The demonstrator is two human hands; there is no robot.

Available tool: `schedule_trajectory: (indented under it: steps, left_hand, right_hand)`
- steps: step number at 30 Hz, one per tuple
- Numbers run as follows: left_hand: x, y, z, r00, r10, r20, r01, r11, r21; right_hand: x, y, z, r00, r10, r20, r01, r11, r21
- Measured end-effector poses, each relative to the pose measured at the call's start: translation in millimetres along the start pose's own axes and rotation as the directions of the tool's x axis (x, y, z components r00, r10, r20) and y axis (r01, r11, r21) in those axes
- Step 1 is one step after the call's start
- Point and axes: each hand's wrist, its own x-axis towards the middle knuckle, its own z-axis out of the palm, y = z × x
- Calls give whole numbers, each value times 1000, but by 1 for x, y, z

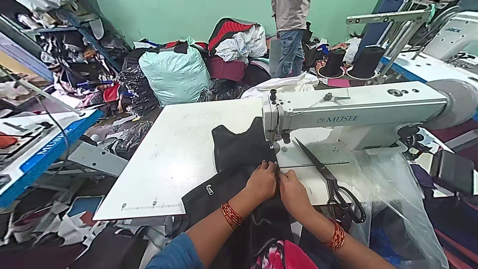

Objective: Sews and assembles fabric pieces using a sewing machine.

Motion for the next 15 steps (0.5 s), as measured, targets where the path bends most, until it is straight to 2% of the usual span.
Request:
schedule_trajectory:
  steps: [5,11,15]
  left_hand:
    - [0,1,-2,999,7,39,-9,999,40]
    - [4,-1,-5,999,3,54,-5,999,42]
    - [9,-6,-9,999,-3,53,2,1000,30]
  right_hand:
    - [-5,-5,-2,999,23,46,-23,1000,2]
    - [0,-3,0,1000,1,11,-2,999,53]
    - [11,-7,-4,997,29,67,-34,997,71]
